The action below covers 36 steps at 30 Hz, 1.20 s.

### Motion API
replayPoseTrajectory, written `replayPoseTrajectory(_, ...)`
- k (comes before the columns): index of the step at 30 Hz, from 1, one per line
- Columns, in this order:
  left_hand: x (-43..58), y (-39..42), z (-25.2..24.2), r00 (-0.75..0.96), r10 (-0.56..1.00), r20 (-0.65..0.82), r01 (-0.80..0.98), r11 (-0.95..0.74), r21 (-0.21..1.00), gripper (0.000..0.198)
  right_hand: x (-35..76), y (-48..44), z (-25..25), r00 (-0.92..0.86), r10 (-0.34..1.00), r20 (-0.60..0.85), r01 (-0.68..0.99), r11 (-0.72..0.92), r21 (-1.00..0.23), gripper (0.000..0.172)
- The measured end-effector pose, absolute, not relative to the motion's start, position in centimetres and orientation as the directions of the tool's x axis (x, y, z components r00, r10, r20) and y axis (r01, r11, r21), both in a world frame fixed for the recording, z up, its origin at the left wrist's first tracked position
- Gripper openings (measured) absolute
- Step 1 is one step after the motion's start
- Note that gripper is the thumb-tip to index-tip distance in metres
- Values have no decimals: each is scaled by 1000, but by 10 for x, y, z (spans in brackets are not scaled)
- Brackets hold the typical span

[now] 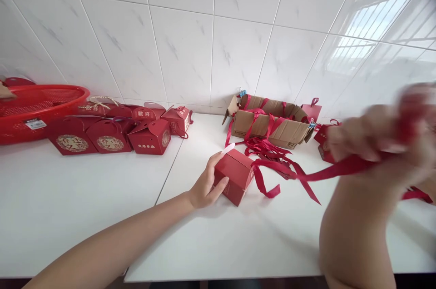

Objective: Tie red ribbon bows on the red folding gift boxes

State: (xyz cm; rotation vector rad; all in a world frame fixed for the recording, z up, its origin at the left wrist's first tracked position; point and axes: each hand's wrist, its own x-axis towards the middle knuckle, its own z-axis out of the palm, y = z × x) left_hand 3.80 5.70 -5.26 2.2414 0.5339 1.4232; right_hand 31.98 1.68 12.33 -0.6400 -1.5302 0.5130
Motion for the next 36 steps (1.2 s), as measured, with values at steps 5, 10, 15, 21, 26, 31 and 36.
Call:
replayPoseTrajectory(5,37,57,-55,397,576,715,64,-794,604,62,250,50,102,-377,882,283,121,350,-929,22)
replayPoseTrajectory(10,37,58,-58,409,592,695,32,-770,637,60,232,76,73,-519,854,-35,383,196,-903,24)
replayPoseTrajectory(15,37,57,-58,407,603,685,61,-767,639,61,228,76,69,-545,836,-67,389,181,-903,21)
replayPoseTrajectory(21,36,58,-61,407,597,691,70,-775,628,62,227,76,68,-547,837,-23,349,203,-915,28)
replayPoseTrajectory(26,36,58,-61,412,602,684,118,-780,614,63,226,80,64,-537,843,-5,325,202,-924,28)
replayPoseTrajectory(31,35,53,-58,409,567,715,88,-805,587,65,225,81,63,-562,827,-5,323,213,-922,35)
replayPoseTrajectory(36,37,49,-32,257,793,553,-25,-567,824,41,227,81,65,-611,791,-16,356,257,-898,32)
